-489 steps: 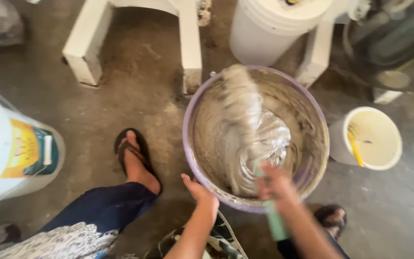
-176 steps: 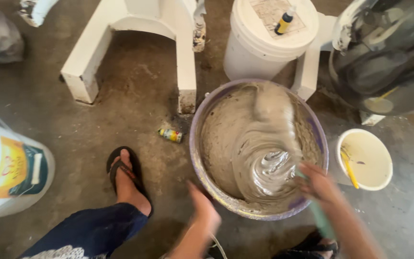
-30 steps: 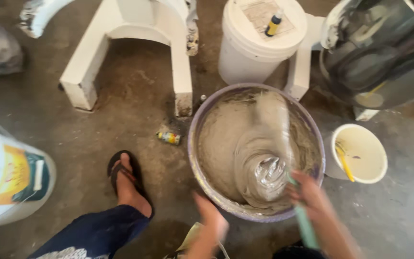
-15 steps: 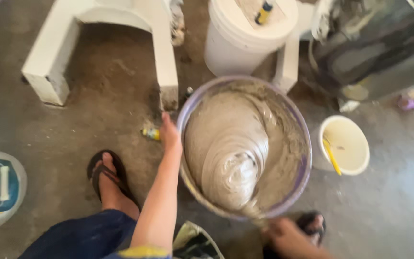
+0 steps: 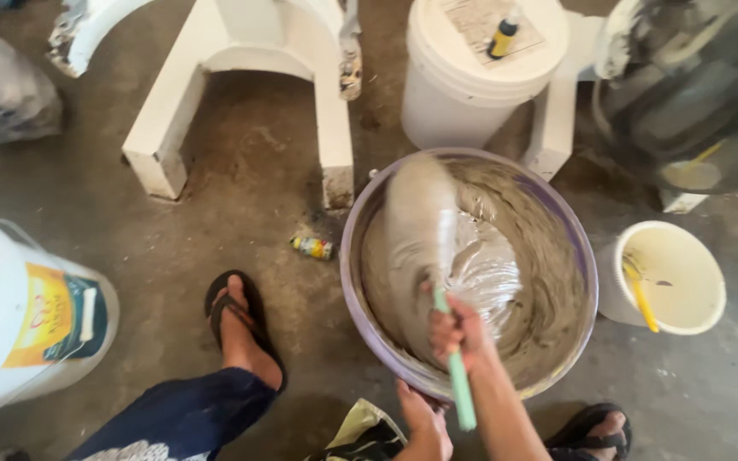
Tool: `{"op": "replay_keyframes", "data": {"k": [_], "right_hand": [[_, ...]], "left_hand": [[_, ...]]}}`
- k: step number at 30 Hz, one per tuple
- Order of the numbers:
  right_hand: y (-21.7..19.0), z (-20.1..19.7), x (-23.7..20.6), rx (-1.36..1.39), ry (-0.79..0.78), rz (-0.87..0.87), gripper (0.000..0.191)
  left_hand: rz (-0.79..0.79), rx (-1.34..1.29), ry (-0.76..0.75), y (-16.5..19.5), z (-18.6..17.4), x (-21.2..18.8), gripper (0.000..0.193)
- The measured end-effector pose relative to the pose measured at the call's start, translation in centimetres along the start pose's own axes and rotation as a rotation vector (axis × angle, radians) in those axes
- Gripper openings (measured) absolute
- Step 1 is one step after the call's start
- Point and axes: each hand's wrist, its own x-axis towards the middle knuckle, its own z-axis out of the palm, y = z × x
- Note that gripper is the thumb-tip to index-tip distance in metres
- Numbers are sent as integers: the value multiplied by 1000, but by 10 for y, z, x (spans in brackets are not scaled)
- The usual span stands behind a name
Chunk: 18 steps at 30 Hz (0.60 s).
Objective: The person stirs a thick gray paste in a purple basin using a green spatula, then scrapes the sides with a yellow brush. They move to a digital scale, place a clear plastic cup on it, and pour a yellow granular substance from a bag into the cup while monitoring the weight.
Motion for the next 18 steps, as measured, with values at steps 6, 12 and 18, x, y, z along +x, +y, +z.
{"op": "replay_keyframes", "data": {"k": [6,12,18], "right_hand": [[-110,-63,-96,-503,564,-301,39],[-150,-103,-229,-2437,1117,32,43],[-66,-143,-203,-2339,812,377,23]], "left_hand": [[211,215,-16,99,40,4,65],[674,677,-300,235,212,69,58],[797,1010,-16,220,254,90,88]]}}
